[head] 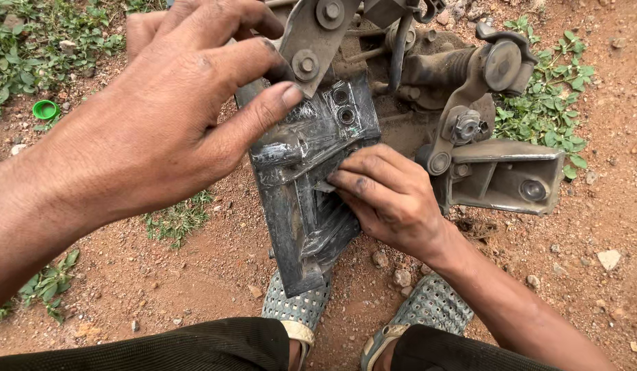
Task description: The person cleans and manipulates a car transmission housing on the ground using a small metal scraper to clear debris and residue from various surfaces.
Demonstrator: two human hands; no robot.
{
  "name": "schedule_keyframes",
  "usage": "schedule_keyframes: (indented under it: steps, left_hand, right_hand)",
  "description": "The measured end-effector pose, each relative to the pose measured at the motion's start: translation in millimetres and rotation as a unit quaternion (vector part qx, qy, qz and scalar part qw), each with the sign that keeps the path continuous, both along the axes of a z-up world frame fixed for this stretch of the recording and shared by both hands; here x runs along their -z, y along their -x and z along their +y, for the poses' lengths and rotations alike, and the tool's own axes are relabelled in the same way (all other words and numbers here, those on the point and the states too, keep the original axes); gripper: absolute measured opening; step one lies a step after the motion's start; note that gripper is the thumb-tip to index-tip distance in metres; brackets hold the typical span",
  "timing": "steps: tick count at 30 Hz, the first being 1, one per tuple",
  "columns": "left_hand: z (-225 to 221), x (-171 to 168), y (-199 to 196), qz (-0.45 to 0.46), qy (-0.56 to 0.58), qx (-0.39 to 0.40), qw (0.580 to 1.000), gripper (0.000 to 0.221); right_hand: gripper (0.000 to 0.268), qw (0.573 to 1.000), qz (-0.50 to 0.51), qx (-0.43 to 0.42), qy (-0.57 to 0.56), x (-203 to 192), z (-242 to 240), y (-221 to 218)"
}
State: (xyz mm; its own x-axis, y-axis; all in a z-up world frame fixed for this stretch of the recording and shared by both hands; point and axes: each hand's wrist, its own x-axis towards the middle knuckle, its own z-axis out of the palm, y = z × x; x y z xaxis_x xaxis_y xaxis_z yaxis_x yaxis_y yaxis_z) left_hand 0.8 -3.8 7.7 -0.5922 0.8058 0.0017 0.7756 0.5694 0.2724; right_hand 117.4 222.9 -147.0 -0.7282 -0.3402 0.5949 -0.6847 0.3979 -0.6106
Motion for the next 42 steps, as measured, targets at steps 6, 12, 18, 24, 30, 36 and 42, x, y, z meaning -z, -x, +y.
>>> schedule_keyframes:
  steps: [6,12,18,24,30,36,42]
  left_hand:
    - [-1,1,1,0.012,-0.015,0.020,1.000,0.034]
    - [-1,7,0,0.019,-0.007,0.046,0.999,0.032]
    - [-11,7,-4,0.008,0.002,0.029,1.000,0.033]
    - [-20,8,-4,0.018,0.005,0.018,1.000,0.033]
    - [-23,8,-4,0.007,-0.004,0.015,1.000,0.035]
    - [-22,13,-4,0.000,-0.002,0.010,1.000,0.036]
    - [-12,18,-8,-0.014,-0.026,0.012,1.000,0.036]
  right_hand:
    - [0.024,1.000,0.004,-0.004,-0.019,4,1,4]
    - [0.028,0.999,-0.010,-0.010,-0.034,-6,1,-3]
    - [0.029,0.999,-0.045,-0.005,0.024,0,-4,-12]
    - [0.030,0.999,-0.044,0.019,0.021,3,-12,-14]
    - [0.027,0.996,-0.071,0.030,0.042,1,-10,-15]
    - [0.024,0.997,-0.065,0.022,0.028,-3,-10,-11]
    - [0.021,0.998,-0.019,0.064,-0.007,2,-11,-8]
